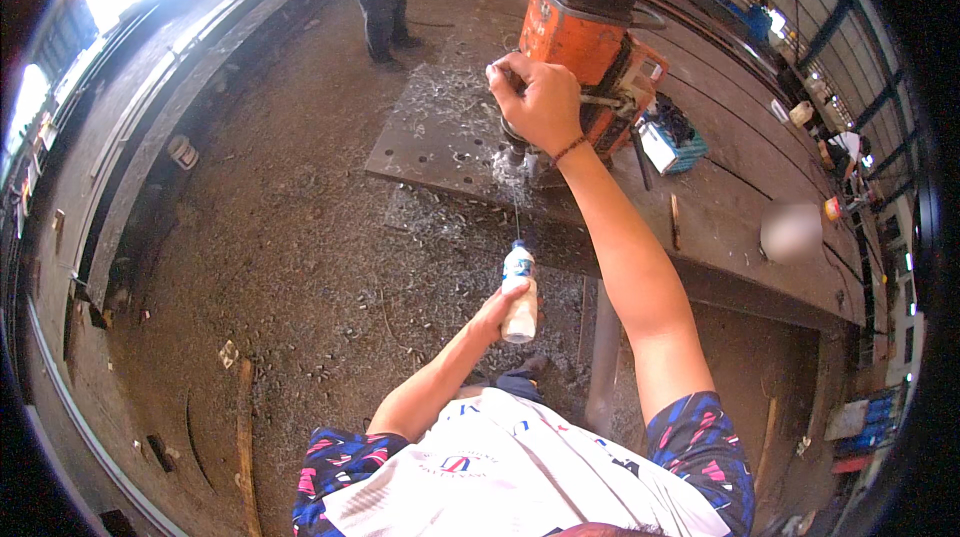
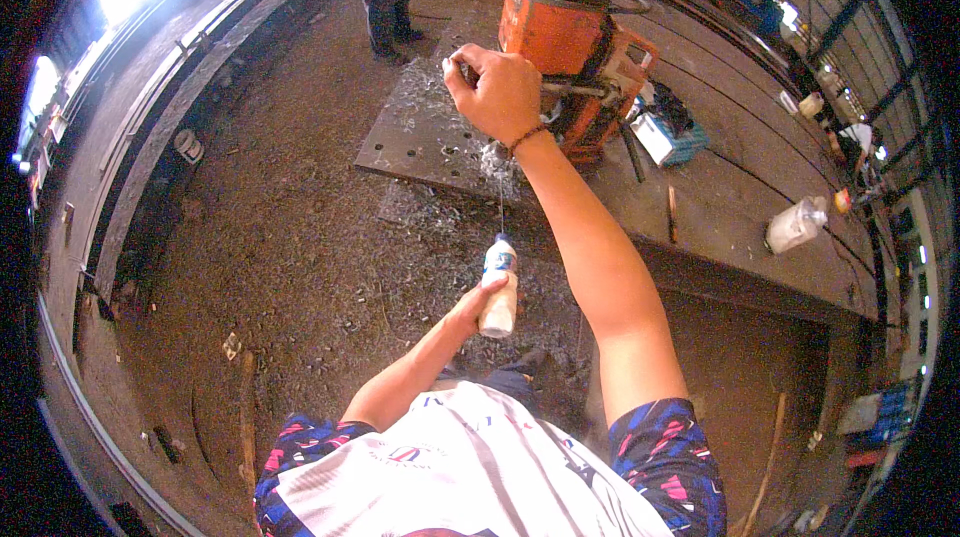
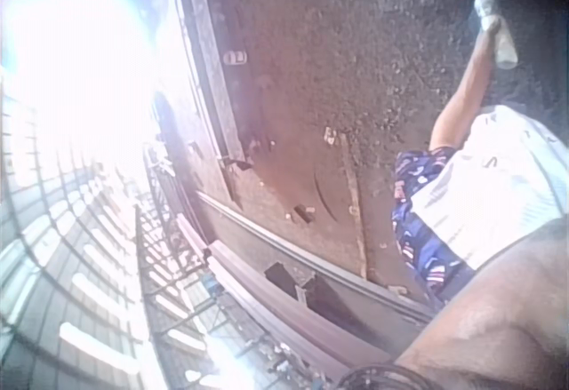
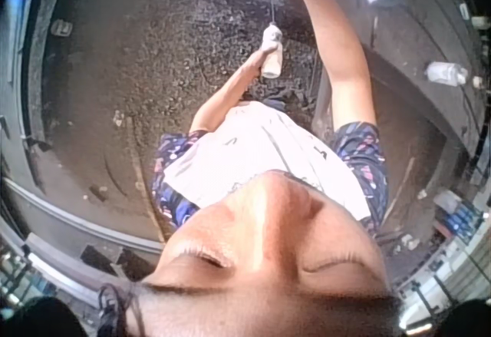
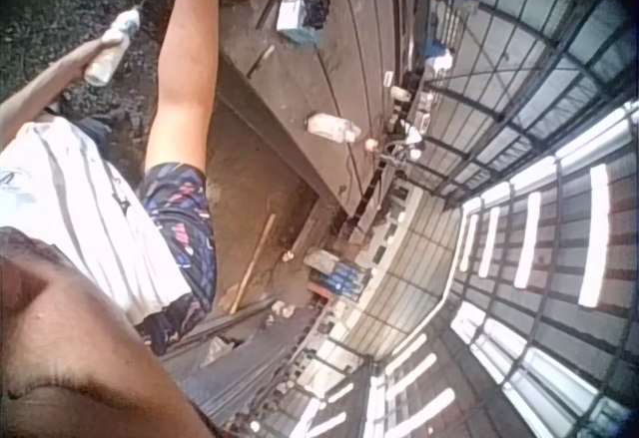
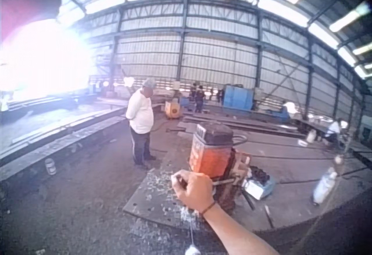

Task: The person operates a drill press to drill holes into a metal plate. They repeatedly lower the drill, apply a liquid from a bottle to the drilling area, and raise the drill. The process is repeated multiple times throughout the clip.

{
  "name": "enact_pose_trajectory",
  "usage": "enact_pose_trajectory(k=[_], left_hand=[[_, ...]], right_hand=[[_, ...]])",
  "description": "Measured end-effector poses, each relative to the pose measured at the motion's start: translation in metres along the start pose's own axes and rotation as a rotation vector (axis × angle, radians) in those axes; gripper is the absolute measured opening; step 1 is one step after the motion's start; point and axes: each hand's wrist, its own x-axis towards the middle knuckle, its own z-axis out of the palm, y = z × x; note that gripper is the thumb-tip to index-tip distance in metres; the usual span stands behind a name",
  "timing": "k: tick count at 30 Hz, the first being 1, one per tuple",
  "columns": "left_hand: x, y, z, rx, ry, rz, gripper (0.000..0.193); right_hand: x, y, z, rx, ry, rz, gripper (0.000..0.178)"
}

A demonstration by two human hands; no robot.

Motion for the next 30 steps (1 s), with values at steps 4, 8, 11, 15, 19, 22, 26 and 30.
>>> enact_pose_trajectory(k=[4, 8, 11, 15, 19, 22, 26, 30], left_hand=[[-0.004, 0.002, 0.003, 0.009, 0.001, -0.009, 0.051], [-0.006, 0.004, 0.005, 0.022, 0.015, -0.017, 0.051], [-0.007, 0.006, 0.005, 0.045, 0.018, -0.002, 0.053], [-0.015, 0.013, 0.015, 0.079, 0.080, 0.028, 0.051], [-0.018, 0.018, 0.021, 0.155, 0.087, 0.092, 0.050], [-0.016, 0.016, 0.026, 0.245, 0.080, 0.137, 0.050], [0.002, 0.014, 0.016, 0.370, 0.137, 0.292, 0.059], [0.010, 0.007, 0.023, 0.421, 0.186, 0.431, 0.075]], right_hand=[[-0.001, 0.004, 0.002, 0.021, 0.009, 0.008, 0.020], [-0.001, 0.002, 0.001, -0.008, 0.019, -0.027, 0.018], [-0.003, 0.001, -0.001, 0.015, -0.017, -0.003, 0.017], [-0.021, 0.000, -0.011, -0.006, 0.166, -0.132, 0.044], [-0.106, 0.037, -0.008, -0.003, 0.379, 0.080, 0.068], [-0.221, 0.099, 0.022, 0.311, 0.256, 0.618, 0.061], [-0.327, 0.100, 0.052, 0.806, -0.135, 0.968, 0.058], [-0.356, 0.071, 0.049, 1.231, -0.153, 1.340, 0.052]])
